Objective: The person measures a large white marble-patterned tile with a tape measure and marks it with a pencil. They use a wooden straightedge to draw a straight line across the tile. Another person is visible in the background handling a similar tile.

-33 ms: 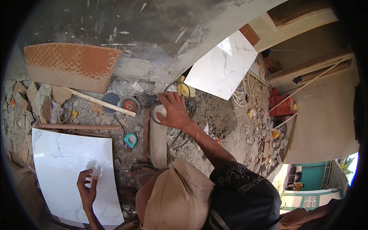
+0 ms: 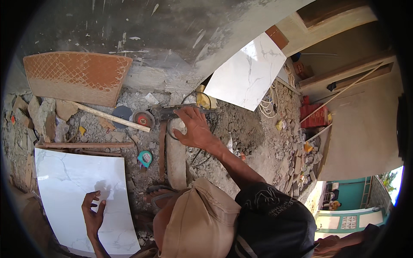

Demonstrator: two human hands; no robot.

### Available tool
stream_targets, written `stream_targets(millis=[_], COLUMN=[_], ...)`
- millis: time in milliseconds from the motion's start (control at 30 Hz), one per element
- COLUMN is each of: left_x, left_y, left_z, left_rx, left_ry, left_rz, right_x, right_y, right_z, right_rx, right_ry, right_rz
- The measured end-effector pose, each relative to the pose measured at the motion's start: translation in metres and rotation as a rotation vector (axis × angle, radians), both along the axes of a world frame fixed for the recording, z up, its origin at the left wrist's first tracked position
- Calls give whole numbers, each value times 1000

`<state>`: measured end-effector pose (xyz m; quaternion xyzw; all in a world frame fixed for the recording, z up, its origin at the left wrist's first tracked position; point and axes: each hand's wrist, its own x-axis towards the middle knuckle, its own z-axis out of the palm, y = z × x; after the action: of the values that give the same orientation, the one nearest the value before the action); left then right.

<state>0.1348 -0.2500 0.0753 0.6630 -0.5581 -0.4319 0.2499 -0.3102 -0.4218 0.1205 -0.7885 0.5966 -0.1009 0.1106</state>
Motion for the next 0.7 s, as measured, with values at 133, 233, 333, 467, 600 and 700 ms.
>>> stream_targets(millis=[133, 233, 333, 467, 600, 700], left_x=[57, 69, 63, 37, 2, -21], left_y=[-74, -121, -144, -137, -86, -34], left_z=[57, 108, 140, 170, 179, 178], left_rx=[4, -30, 17, 166, 266, 332], left_ry=[-126, -213, -85, 92, 174, 216], left_rz=[-237, -199, -145, -66, -47, 0], right_x=[-9, -6, -6, -16, -57, -101], right_y=[20, 23, 32, 44, 82, 124], right_z=[63, 106, 127, 147, 161, 173], right_rx=[258, 362, 497, 681, 968, 1063], right_ry=[-218, -251, -261, -257, -195, -87], right_rz=[16, 88, 98, 117, -29, -83])
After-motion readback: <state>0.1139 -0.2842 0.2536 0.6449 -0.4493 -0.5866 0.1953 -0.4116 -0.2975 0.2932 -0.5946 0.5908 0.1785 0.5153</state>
